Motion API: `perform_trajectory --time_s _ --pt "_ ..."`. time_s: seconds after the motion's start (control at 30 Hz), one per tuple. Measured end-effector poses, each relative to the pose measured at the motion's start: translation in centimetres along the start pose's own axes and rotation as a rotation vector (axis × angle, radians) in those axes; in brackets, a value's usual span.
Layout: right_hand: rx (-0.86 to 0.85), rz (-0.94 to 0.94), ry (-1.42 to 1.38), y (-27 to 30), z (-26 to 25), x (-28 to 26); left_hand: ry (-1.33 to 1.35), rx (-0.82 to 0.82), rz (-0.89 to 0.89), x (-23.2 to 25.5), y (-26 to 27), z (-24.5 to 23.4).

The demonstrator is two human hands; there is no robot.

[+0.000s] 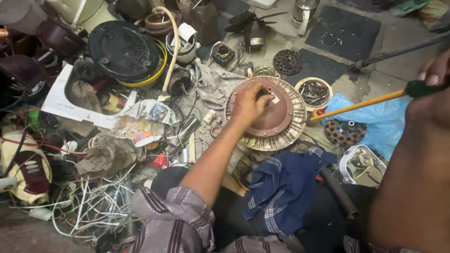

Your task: The person disassembles a circular electric motor component, likely a fan motor, using a screwdriver and hammer. They remove a cover plate, clean the surface with a rag, and then use a hammer and metal rod to drive out the central rotor assembly from the stator housing.

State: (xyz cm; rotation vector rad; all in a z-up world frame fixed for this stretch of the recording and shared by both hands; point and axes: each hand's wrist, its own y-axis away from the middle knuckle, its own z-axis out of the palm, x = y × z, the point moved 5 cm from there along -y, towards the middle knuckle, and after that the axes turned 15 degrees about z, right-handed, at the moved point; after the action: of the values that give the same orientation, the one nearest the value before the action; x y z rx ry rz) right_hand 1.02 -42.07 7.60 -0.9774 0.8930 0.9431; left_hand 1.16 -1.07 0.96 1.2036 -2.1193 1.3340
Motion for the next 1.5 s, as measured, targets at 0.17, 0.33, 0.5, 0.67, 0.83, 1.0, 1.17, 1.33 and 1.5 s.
perform_trajectory --time_s 0.17,0.33,0.5,0.67,0.83,1.0,1.17,1.33,1.5 --pt "-0.027 -0.002 -0.053 0.5 1.0 -0.1 0.18 -0.27 -0.143 -1.9 -1.0 0.1" --pt "-0.042 0.004 -0.009 1.5 2.1 -0.3 0.422 -0.175 0.014 -3.2 0.2 1.6" --pt "-0.028 -0.011 0.024 1.6 1.5 -0.3 0.225 0.115 -0.034 -2.9 1.9 2.6" --pt "-0.036 -0.079 0.083 0.5 -1.2 0.8 -0.034 0.319 -0.066 -0.7 1.8 2.7" --pt "-0.04 -0.07 0.057 0.1 -1.5 1.5 -0.117 -0.016 -0.279 -1.4 0.3 1.9" --pt "-0.044 -0.064 0.044 1.0 -0.3 0.0 -0.381 -0.358 0.12 -2.0 -2.6 0.6" --pt "-0.099 -0.095 0.051 1.0 2.6 -2.4 -0.34 -0.661 -0.039 -3.8 -3.4 1.1" --pt "-0.164 -0.101 0.106 2.8 5.4 -4.1 -0.462 -0.533 -0.494 -0.9 -0.9 0.2" --pt "-0.215 -0.103 0.14 3.4 8.6 -4.4 -0.565 -0.52 -0.29 1.0 -2.5 -0.3"
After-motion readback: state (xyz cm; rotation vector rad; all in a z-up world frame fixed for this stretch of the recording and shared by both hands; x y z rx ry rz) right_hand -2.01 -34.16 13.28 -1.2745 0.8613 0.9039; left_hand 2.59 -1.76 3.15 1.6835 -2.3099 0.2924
